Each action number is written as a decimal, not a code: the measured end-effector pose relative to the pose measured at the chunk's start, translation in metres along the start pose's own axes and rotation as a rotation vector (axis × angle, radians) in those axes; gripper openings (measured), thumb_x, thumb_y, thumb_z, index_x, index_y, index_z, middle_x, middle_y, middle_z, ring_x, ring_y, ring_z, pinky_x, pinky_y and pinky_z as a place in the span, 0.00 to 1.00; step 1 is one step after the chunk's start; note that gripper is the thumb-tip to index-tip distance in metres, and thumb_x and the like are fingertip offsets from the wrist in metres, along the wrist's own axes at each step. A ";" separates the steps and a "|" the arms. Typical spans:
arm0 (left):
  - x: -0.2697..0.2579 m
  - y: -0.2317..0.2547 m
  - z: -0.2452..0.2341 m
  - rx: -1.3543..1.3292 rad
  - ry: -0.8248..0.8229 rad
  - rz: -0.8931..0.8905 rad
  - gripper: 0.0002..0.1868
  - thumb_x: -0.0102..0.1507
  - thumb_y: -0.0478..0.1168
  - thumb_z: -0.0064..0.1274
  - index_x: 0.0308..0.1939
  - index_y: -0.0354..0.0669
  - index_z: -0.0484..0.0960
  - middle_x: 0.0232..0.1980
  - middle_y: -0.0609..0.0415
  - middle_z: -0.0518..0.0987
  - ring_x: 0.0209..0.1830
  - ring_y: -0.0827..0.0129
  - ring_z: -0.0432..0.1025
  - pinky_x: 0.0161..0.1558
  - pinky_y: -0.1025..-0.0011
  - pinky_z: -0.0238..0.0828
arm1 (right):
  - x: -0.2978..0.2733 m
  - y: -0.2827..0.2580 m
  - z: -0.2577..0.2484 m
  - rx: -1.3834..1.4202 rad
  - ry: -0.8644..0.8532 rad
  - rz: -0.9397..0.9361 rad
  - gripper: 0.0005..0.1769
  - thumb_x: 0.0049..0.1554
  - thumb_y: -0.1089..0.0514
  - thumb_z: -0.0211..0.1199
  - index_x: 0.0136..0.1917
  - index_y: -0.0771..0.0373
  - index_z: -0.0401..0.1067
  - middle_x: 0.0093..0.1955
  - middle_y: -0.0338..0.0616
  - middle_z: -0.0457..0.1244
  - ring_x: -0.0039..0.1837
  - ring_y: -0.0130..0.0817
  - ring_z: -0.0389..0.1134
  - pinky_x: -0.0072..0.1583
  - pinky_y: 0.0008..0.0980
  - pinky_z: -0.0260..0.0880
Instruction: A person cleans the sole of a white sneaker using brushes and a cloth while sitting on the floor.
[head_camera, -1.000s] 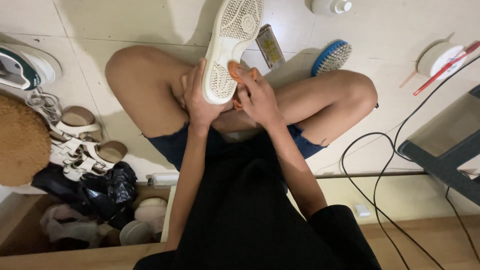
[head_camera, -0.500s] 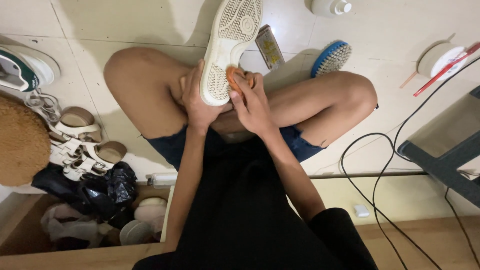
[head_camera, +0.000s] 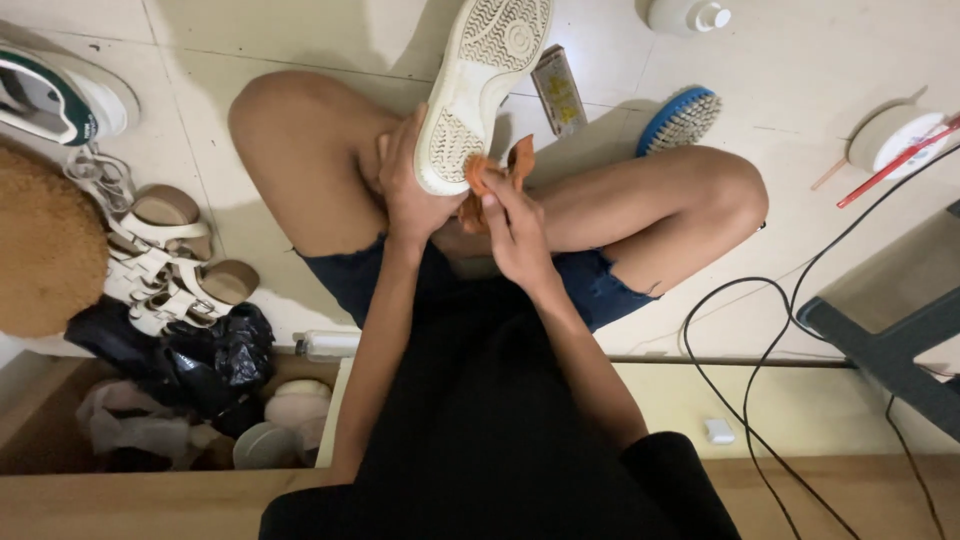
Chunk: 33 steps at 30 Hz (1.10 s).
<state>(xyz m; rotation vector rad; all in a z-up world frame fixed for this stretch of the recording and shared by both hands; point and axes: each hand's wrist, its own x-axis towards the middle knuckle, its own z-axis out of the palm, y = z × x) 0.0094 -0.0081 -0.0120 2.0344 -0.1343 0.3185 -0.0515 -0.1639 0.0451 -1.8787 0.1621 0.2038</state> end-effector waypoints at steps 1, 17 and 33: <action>0.001 0.000 0.000 0.002 0.006 0.003 0.49 0.41 0.40 0.77 0.65 0.30 0.76 0.56 0.39 0.81 0.53 0.49 0.77 0.55 0.62 0.66 | -0.006 0.006 0.000 0.000 -0.003 -0.006 0.20 0.70 0.58 0.50 0.72 0.59 0.70 0.57 0.58 0.69 0.63 0.55 0.71 0.65 0.49 0.69; -0.005 0.008 -0.012 0.134 -0.169 -0.033 0.48 0.59 0.63 0.66 0.70 0.32 0.67 0.67 0.38 0.75 0.64 0.48 0.76 0.63 0.56 0.66 | 0.028 -0.026 -0.008 -0.159 -0.034 -0.302 0.17 0.69 0.54 0.54 0.56 0.70 0.75 0.67 0.55 0.51 0.66 0.53 0.60 0.66 0.47 0.64; -0.005 -0.002 -0.019 -0.050 -0.354 -0.195 0.58 0.54 0.53 0.82 0.78 0.43 0.61 0.74 0.51 0.71 0.68 0.56 0.66 0.70 0.65 0.64 | 0.012 0.007 -0.027 0.290 0.058 0.204 0.19 0.63 0.56 0.66 0.64 0.59 0.66 0.59 0.48 0.68 0.63 0.36 0.71 0.65 0.32 0.72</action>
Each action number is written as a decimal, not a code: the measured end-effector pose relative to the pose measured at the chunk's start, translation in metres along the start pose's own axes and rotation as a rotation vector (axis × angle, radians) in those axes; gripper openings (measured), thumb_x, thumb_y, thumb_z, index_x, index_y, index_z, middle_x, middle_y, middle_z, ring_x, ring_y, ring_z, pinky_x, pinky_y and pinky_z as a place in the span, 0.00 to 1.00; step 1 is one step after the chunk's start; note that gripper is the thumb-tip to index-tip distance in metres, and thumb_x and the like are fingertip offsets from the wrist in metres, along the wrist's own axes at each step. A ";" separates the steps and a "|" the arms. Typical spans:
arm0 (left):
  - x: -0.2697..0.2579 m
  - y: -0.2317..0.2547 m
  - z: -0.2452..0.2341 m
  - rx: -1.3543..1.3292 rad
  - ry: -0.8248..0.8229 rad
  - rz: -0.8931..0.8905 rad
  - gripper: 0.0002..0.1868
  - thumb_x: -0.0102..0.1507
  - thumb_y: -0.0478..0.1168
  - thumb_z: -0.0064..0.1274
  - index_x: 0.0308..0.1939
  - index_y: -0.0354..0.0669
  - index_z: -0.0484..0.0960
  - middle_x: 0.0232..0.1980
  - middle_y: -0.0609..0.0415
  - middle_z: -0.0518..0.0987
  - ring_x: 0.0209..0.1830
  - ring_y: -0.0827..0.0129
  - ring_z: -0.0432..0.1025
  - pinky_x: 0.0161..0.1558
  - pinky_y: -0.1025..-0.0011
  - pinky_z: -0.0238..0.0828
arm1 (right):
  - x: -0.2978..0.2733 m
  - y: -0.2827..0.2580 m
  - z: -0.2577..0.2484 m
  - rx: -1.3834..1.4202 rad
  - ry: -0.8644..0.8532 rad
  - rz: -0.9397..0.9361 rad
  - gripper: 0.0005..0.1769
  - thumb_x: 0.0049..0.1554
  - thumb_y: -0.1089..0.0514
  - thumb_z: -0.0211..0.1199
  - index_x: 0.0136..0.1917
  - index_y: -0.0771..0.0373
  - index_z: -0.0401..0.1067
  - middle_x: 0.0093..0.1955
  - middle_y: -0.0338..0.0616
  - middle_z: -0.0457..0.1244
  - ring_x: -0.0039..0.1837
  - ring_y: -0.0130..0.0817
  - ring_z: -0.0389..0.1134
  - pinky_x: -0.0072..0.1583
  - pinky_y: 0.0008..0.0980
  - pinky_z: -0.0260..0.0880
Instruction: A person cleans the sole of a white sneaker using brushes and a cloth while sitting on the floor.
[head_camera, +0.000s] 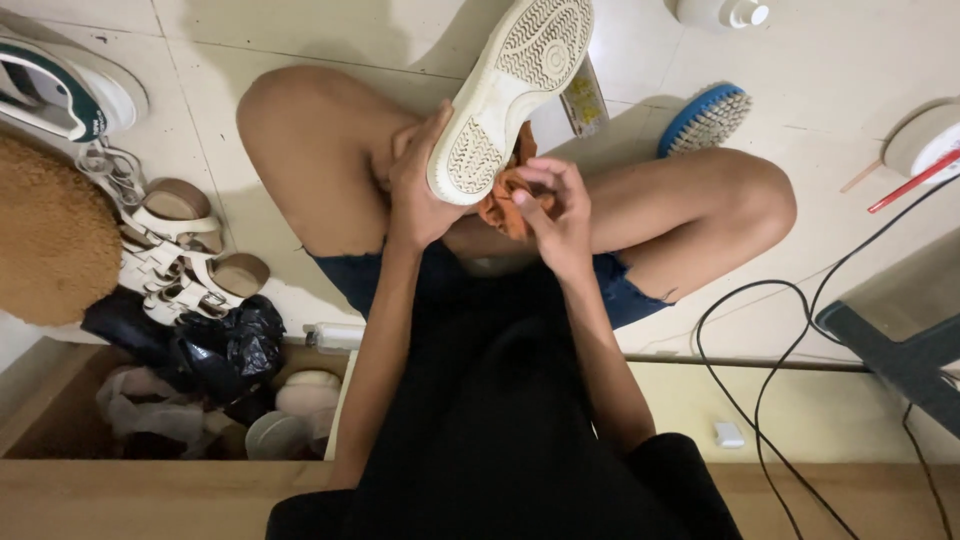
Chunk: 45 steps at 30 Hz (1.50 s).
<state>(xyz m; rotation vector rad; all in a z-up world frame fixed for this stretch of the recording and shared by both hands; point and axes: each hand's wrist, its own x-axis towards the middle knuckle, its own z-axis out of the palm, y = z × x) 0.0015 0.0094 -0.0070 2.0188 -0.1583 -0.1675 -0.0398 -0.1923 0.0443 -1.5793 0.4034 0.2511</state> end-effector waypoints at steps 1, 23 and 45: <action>0.001 0.001 -0.001 0.003 0.000 -0.001 0.58 0.54 0.53 0.82 0.78 0.43 0.61 0.74 0.51 0.71 0.68 0.56 0.66 0.70 0.65 0.64 | -0.003 0.000 -0.001 0.003 -0.001 0.000 0.19 0.63 0.56 0.66 0.64 0.59 0.66 0.59 0.48 0.68 0.63 0.36 0.71 0.65 0.32 0.72; 0.002 -0.012 0.005 -0.183 -0.022 -0.009 0.58 0.43 0.52 0.85 0.73 0.42 0.72 0.68 0.52 0.77 0.67 0.70 0.62 0.73 0.75 0.49 | 0.004 -0.012 -0.002 -0.011 0.092 -0.056 0.04 0.68 0.68 0.54 0.55 0.68 0.68 0.36 0.50 0.68 0.41 0.36 0.72 0.46 0.35 0.72; -0.002 0.095 -0.052 0.318 -0.386 -0.255 0.56 0.50 0.53 0.69 0.79 0.52 0.59 0.75 0.48 0.67 0.71 0.50 0.56 0.67 0.47 0.44 | -0.062 -0.047 0.013 -0.064 0.158 -0.103 0.10 0.55 0.63 0.74 0.51 0.56 0.80 0.42 0.42 0.71 0.45 0.32 0.74 0.50 0.33 0.78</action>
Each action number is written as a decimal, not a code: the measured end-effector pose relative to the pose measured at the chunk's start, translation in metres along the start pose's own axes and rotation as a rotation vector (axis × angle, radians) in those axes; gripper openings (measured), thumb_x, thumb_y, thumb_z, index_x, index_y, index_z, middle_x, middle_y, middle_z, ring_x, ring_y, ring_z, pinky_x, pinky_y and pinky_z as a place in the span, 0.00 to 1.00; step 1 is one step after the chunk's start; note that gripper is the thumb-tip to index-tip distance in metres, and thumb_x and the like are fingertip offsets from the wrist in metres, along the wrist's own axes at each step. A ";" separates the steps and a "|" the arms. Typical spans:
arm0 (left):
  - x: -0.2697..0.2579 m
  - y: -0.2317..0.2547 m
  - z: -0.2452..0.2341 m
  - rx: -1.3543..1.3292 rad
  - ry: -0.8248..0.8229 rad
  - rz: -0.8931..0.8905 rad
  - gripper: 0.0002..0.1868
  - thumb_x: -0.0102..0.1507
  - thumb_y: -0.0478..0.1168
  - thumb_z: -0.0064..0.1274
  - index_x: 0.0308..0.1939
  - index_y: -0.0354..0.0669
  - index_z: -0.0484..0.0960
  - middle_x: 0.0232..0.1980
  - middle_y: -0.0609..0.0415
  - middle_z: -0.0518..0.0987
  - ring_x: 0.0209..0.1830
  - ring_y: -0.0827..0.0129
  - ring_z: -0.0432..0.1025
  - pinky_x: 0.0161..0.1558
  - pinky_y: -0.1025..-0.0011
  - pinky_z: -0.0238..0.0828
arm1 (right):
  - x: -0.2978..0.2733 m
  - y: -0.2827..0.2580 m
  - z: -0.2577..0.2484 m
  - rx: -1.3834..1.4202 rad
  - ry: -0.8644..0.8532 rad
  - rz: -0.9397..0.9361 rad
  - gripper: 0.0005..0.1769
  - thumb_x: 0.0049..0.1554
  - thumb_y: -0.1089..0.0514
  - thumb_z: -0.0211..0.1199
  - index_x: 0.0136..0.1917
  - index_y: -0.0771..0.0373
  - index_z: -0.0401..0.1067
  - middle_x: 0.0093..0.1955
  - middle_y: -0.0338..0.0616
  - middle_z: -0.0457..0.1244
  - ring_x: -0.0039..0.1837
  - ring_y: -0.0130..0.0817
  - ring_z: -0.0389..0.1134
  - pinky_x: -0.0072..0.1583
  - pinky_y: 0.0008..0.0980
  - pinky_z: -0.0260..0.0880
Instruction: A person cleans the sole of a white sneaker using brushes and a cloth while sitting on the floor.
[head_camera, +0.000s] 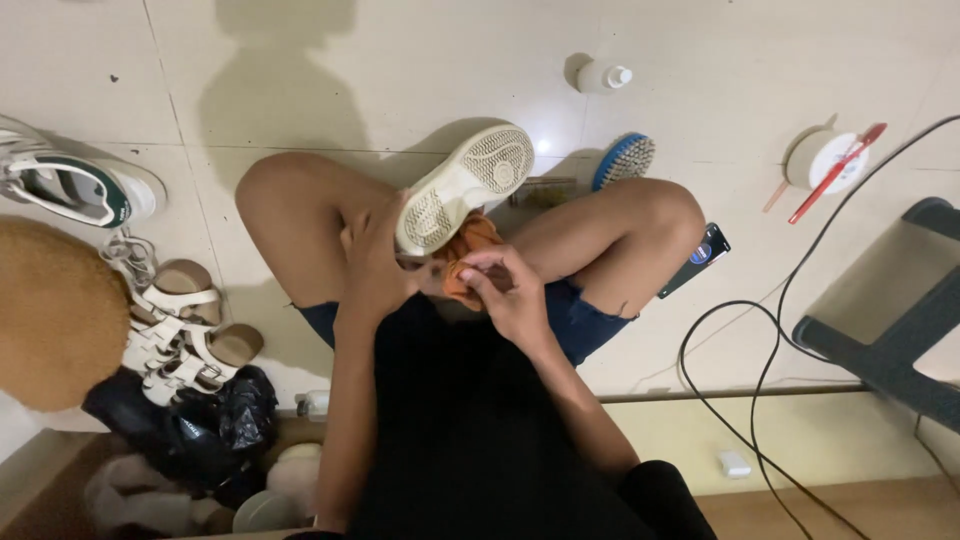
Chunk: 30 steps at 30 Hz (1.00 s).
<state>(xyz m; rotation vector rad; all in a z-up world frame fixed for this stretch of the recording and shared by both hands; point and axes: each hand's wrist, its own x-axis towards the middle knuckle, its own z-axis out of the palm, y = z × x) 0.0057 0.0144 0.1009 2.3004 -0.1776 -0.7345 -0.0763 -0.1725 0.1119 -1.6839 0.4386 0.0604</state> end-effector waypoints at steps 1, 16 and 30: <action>0.000 0.001 0.001 0.002 0.003 0.010 0.56 0.50 0.53 0.69 0.79 0.52 0.59 0.75 0.48 0.67 0.71 0.50 0.56 0.67 0.47 0.44 | -0.004 -0.004 -0.001 0.000 0.006 -0.008 0.10 0.55 0.63 0.74 0.51 0.56 0.80 0.42 0.42 0.71 0.45 0.32 0.74 0.50 0.33 0.78; -0.072 0.064 0.030 -0.389 0.142 0.563 0.13 0.61 0.50 0.63 0.39 0.48 0.81 0.34 0.58 0.73 0.35 0.59 0.73 0.45 0.65 0.73 | -0.035 -0.075 -0.043 0.020 0.126 -0.068 0.15 0.59 0.71 0.63 0.59 0.66 0.78 0.31 0.36 0.56 0.34 0.22 0.60 0.38 0.25 0.68; -0.115 0.093 -0.040 -0.297 0.235 0.493 0.13 0.59 0.37 0.67 0.46 0.43 0.82 0.22 0.58 0.78 0.17 0.68 0.74 0.23 0.77 0.74 | -0.037 -0.134 -0.076 -0.237 -0.207 -0.306 0.21 0.50 0.70 0.66 0.56 0.58 0.80 0.27 0.36 0.48 0.31 0.30 0.54 0.40 0.29 0.62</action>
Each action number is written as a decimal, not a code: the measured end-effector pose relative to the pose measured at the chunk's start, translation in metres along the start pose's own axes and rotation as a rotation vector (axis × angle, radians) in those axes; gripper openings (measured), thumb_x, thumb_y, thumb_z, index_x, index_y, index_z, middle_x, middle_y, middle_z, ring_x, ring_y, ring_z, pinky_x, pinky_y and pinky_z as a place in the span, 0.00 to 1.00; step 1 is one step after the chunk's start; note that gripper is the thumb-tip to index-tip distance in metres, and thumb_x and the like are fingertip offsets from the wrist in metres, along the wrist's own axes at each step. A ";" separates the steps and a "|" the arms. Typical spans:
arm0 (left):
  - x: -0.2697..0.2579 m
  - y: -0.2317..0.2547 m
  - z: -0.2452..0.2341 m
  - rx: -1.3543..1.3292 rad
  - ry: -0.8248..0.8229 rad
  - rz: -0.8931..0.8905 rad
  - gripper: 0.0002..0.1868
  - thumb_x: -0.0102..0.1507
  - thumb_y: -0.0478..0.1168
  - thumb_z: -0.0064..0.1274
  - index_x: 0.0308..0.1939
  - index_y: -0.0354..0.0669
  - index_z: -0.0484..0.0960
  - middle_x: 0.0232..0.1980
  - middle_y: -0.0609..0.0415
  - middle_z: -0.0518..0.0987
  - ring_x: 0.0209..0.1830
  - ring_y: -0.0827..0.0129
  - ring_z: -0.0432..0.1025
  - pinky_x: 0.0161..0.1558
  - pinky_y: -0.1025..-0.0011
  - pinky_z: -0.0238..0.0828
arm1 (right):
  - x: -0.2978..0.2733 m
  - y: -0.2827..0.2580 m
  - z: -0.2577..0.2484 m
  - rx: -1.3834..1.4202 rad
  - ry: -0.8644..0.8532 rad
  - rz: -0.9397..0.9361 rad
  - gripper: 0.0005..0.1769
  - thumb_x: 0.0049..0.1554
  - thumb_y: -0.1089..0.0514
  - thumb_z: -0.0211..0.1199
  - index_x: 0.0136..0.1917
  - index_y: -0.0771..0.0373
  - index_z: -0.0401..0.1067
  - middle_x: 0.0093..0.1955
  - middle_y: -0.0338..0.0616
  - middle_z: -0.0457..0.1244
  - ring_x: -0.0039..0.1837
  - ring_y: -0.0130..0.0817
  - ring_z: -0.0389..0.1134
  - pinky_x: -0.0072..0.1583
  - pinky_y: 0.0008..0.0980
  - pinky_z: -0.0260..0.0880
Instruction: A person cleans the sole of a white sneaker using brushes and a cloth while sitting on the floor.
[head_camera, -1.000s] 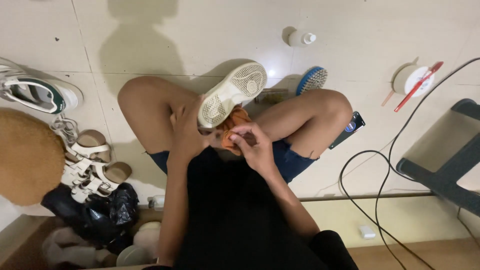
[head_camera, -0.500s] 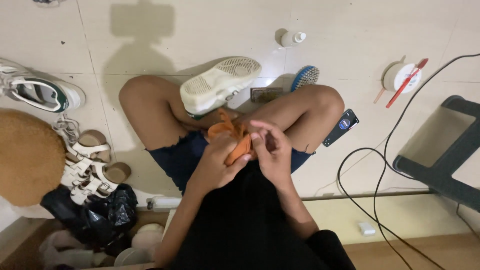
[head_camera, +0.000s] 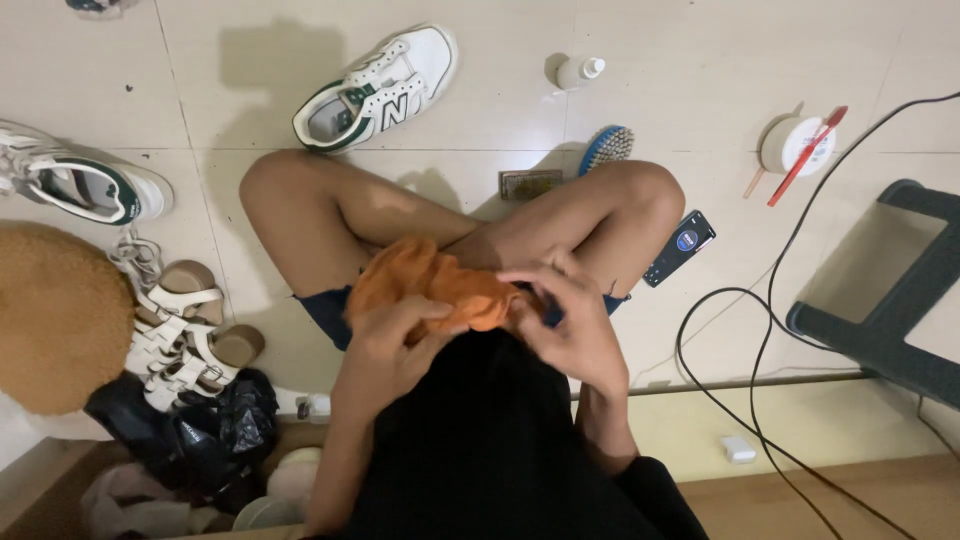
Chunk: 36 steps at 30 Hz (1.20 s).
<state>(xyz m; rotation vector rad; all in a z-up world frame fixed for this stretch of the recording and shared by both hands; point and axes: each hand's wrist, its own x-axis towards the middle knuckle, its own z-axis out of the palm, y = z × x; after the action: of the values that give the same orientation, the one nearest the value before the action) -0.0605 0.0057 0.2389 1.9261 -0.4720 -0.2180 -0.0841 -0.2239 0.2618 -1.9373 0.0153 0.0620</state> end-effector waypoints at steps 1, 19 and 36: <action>0.001 0.004 0.001 0.000 0.002 -0.001 0.13 0.59 0.37 0.67 0.46 0.43 0.82 0.22 0.58 0.78 0.17 0.68 0.74 0.23 0.77 0.74 | 0.000 -0.003 0.002 -0.001 -0.002 -0.001 0.21 0.50 0.70 0.66 0.56 0.58 0.80 0.27 0.36 0.48 0.31 0.30 0.54 0.40 0.29 0.62; -0.014 0.037 -0.060 -0.052 -0.200 -0.053 0.07 0.69 0.37 0.49 0.41 0.38 0.80 0.37 0.54 0.81 0.35 0.65 0.73 0.41 0.70 0.69 | -0.023 -0.016 0.028 0.246 0.290 0.109 0.33 0.68 0.32 0.43 0.38 0.61 0.66 0.38 0.42 0.61 0.42 0.32 0.65 0.50 0.30 0.66; -0.027 0.052 -0.056 0.111 -0.311 0.089 0.13 0.66 0.49 0.56 0.44 0.43 0.81 0.43 0.55 0.80 0.42 0.63 0.75 0.48 0.65 0.69 | -0.076 0.018 0.020 0.246 0.350 -0.028 0.10 0.61 0.50 0.67 0.45 0.57 0.77 0.40 0.36 0.70 0.38 0.20 0.66 0.42 0.20 0.66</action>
<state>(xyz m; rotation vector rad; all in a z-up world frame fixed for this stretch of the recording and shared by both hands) -0.0758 0.0468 0.3064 1.9816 -0.7882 -0.4448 -0.1612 -0.2133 0.2423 -1.6809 0.2194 -0.2861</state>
